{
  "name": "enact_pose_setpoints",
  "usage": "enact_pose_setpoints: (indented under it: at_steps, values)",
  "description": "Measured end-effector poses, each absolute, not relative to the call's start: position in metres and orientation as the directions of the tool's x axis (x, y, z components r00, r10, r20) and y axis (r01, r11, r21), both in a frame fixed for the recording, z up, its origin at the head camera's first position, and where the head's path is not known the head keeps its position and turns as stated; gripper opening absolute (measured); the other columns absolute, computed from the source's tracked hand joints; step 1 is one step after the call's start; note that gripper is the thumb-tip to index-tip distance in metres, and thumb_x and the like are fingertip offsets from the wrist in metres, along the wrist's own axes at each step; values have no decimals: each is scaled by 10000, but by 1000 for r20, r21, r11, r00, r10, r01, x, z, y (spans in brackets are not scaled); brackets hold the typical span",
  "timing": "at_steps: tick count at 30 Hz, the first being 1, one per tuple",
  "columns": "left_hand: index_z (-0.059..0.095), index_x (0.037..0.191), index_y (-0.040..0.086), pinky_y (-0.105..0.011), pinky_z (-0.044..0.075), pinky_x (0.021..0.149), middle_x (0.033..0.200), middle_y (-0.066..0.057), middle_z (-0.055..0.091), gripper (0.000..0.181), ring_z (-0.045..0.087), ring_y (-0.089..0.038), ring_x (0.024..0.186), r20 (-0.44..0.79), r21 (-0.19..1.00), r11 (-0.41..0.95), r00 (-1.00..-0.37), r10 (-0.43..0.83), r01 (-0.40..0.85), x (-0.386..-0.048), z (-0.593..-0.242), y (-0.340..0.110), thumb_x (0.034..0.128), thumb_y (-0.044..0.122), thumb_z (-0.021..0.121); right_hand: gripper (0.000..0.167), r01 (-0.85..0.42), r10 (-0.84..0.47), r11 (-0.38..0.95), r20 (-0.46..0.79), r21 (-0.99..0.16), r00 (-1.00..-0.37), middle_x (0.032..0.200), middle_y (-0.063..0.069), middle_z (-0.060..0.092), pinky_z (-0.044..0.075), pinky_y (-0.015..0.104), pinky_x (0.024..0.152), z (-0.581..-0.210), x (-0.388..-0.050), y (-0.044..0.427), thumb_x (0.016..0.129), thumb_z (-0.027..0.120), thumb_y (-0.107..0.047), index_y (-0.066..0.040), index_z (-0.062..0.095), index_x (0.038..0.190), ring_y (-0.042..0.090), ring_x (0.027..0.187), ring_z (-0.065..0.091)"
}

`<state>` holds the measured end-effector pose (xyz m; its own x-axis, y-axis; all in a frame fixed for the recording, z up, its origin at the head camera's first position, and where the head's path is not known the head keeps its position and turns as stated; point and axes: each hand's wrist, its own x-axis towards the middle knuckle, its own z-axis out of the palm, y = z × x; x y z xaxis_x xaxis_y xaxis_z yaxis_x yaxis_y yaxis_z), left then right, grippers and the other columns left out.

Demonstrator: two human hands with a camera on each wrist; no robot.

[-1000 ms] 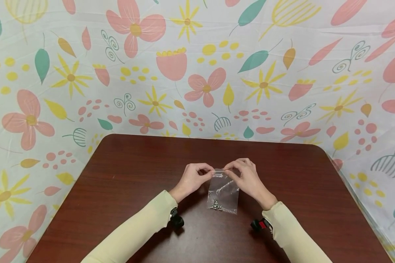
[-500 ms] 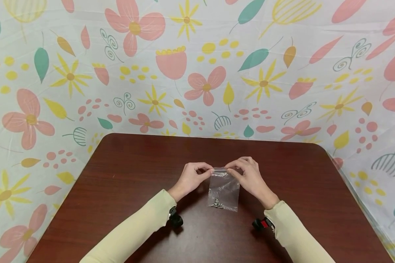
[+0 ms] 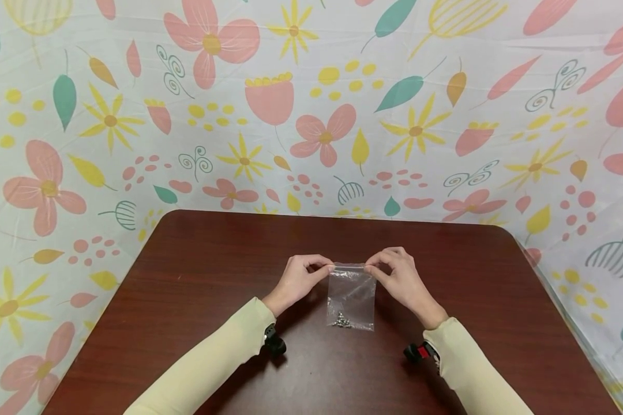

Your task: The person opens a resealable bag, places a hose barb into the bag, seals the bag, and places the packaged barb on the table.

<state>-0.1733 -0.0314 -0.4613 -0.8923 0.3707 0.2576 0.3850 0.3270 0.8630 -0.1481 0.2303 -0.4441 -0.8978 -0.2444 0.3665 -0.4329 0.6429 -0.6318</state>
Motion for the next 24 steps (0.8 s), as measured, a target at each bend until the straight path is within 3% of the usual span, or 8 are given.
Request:
enact_pose_setpoints:
  at_steps: [6, 14, 24]
  values:
    - [830, 986, 134, -242, 528, 683, 911, 33, 788, 91, 672, -148, 747, 260, 864, 328, -896, 359, 382, -175, -463, -31, 983, 148, 740, 90, -384, -215, 657, 326, -649, -920, 982, 39, 743, 330, 609, 968, -445, -148, 235, 926, 792, -82, -140, 783, 994, 368, 1114, 531]
    - [828, 992, 133, -242, 527, 689, 910, 26, 787, 95, 689, -195, 772, 267, 863, 318, -890, 370, 392, -176, -465, -31, 989, 141, 733, 79, -371, -206, 657, 317, -657, -926, 1009, 54, 755, 436, 558, 916, -448, -147, 241, 938, 776, -70, -131, 771, 988, 362, 1117, 552]
    - [828, 1005, 139, -247, 531, 691, 937, 16, 790, 106, 710, -264, 796, 278, 877, 291, -897, 344, 383, -178, -467, -30, 997, 181, 731, 233, -329, -240, 665, 225, -671, -944, 952, 10, 712, 397, 526, 900, -449, -147, 240, 920, 798, -86, -132, 689, 1121, 319, 1029, 564]
